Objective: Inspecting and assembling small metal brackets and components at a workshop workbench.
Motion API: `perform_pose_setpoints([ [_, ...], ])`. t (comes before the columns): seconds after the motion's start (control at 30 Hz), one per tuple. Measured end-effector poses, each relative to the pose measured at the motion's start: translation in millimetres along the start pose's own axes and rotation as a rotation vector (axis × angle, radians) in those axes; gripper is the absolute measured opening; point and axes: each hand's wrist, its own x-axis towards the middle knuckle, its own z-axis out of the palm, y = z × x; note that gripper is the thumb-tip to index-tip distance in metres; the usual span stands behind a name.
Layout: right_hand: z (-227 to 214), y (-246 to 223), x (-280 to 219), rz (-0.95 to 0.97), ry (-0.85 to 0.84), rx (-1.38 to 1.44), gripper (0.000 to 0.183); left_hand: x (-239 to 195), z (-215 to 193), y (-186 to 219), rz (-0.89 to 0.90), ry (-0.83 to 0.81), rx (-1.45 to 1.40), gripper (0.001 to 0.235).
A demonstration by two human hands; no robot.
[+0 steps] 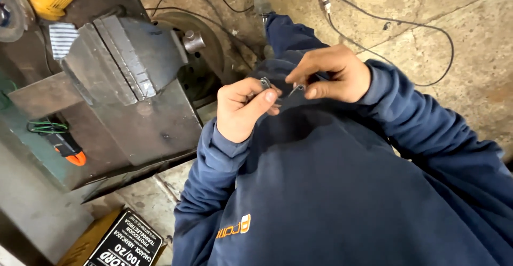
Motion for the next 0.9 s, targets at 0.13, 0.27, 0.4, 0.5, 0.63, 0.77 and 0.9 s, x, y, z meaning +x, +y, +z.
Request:
perform_pose_setpoints([
  [0.13, 10, 9, -7, -0.056, 0.030, 0.163, 0.034, 1, 3, -3, -0.039, -0.026, 0.000, 0.016],
  [0.27, 17, 13, -10, -0.073, 0.053, 0.216, 0.029, 1, 5, -6, -0.032, -0.062, -0.034, 0.018],
  [0.4, 13, 16, -13, -0.044, 0.024, 0.245, 0.026, 1, 9, -1, -0.035, -0.067, -0.048, 0.018],
  [0.5, 12, 19, -14, -0.029, 0.001, 0.281, 0.025, -2, 10, 1, -0.081, -0.051, 0.042, 0.018],
  [0.63, 8, 18, -13, -0.073, -0.050, 0.275, 0.027, -3, 10, -1, -0.072, -0.099, 0.015, 0.019],
  [0.77, 8, 18, -12, -0.098, -0.042, 0.226, 0.027, -4, 9, -1, -0.066, -0.109, 0.026, 0.019],
  [0.9, 7, 6, -6, -0.061, -0.034, 0.187, 0.027, -7, 11, 7, -0.032, -0.092, 0.034, 0.018],
])
